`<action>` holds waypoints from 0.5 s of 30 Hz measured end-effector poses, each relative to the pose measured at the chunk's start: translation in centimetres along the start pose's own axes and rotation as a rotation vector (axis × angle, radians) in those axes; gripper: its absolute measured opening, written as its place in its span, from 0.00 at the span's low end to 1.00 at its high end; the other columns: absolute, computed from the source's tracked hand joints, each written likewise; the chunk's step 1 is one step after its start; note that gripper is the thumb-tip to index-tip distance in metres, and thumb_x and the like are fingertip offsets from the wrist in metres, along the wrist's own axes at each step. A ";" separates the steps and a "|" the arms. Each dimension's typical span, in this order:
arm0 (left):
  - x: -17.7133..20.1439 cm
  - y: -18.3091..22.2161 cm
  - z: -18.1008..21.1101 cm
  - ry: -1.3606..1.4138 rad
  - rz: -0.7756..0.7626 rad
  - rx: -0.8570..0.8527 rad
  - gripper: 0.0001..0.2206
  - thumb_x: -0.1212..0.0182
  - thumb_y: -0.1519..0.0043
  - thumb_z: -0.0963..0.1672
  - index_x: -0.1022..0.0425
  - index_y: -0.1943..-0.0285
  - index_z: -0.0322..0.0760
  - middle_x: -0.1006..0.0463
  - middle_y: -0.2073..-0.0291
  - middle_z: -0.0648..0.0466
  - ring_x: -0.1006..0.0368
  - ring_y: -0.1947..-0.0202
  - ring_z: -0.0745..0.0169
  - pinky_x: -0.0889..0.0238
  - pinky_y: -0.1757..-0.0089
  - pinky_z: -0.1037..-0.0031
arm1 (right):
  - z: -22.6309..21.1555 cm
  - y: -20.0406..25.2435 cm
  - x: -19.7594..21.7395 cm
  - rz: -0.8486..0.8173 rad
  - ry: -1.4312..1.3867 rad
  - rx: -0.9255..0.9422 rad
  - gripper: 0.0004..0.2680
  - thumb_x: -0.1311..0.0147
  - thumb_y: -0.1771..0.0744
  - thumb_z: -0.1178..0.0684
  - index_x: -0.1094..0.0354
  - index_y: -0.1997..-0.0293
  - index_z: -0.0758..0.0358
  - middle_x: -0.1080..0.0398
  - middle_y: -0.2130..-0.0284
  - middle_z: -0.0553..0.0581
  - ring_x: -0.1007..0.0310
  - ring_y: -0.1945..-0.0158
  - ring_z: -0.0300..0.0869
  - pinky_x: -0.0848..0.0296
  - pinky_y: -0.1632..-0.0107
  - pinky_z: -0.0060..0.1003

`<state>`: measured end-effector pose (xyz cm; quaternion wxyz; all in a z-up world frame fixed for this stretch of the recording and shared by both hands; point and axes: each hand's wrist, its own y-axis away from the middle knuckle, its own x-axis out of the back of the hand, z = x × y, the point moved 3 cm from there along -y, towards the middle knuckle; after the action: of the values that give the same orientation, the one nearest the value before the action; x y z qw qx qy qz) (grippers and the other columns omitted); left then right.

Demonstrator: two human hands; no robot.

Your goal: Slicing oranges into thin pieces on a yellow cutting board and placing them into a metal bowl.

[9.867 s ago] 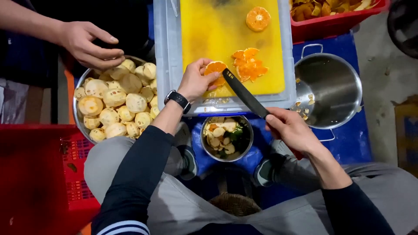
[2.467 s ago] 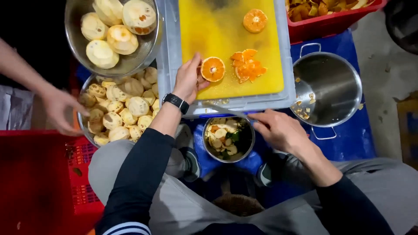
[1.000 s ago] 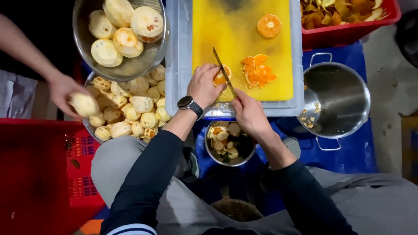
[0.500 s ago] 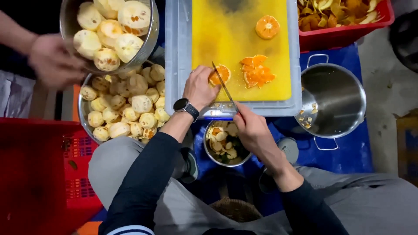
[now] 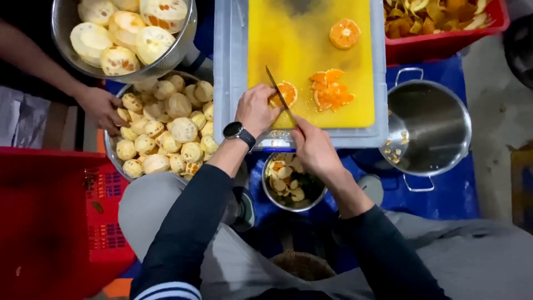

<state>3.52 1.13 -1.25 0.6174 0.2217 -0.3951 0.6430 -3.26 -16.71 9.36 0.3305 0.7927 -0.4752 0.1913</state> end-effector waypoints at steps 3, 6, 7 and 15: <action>0.3 0.2 0.3 -0.021 -0.006 0.007 0.18 0.26 0.48 0.43 0.19 0.49 0.35 0.20 0.56 0.46 0.22 0.53 0.35 0.26 0.54 0.54 | 2.2 0.5 -0.6 0.004 0.006 0.022 0.17 0.56 0.29 0.48 0.36 0.32 0.58 0.25 0.49 0.66 0.29 0.43 0.66 0.31 0.41 0.59; 0.4 0.0 0.1 0.007 -0.040 0.020 0.19 0.26 0.48 0.43 0.21 0.47 0.38 0.22 0.56 0.47 0.23 0.52 0.36 0.26 0.54 0.53 | 0.8 5.5 1.4 0.023 0.108 -0.047 0.17 0.51 0.31 0.48 0.34 0.33 0.51 0.23 0.50 0.61 0.27 0.42 0.57 0.30 0.40 0.54; 1.6 -0.4 1.1 0.010 -0.035 0.017 0.19 0.26 0.48 0.43 0.21 0.47 0.38 0.22 0.56 0.47 0.23 0.52 0.36 0.26 0.54 0.53 | 1.2 6.6 1.9 0.027 0.113 -0.045 0.17 0.51 0.31 0.48 0.34 0.33 0.51 0.23 0.50 0.61 0.27 0.42 0.57 0.30 0.40 0.54; 2.8 -3.0 4.2 -0.319 -0.448 -0.001 0.30 0.34 0.48 0.38 0.30 0.36 0.58 0.34 0.45 0.52 0.29 0.43 0.37 0.29 0.48 0.53 | 4.3 10.4 3.8 0.032 0.006 -0.299 0.18 0.48 0.33 0.48 0.31 0.34 0.39 0.18 0.66 0.54 0.20 0.54 0.53 0.23 0.50 0.50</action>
<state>5.21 -0.65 4.11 0.6744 0.4017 -0.4288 0.4471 -10.69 -25.57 12.21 0.4433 0.7264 -0.5098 0.1261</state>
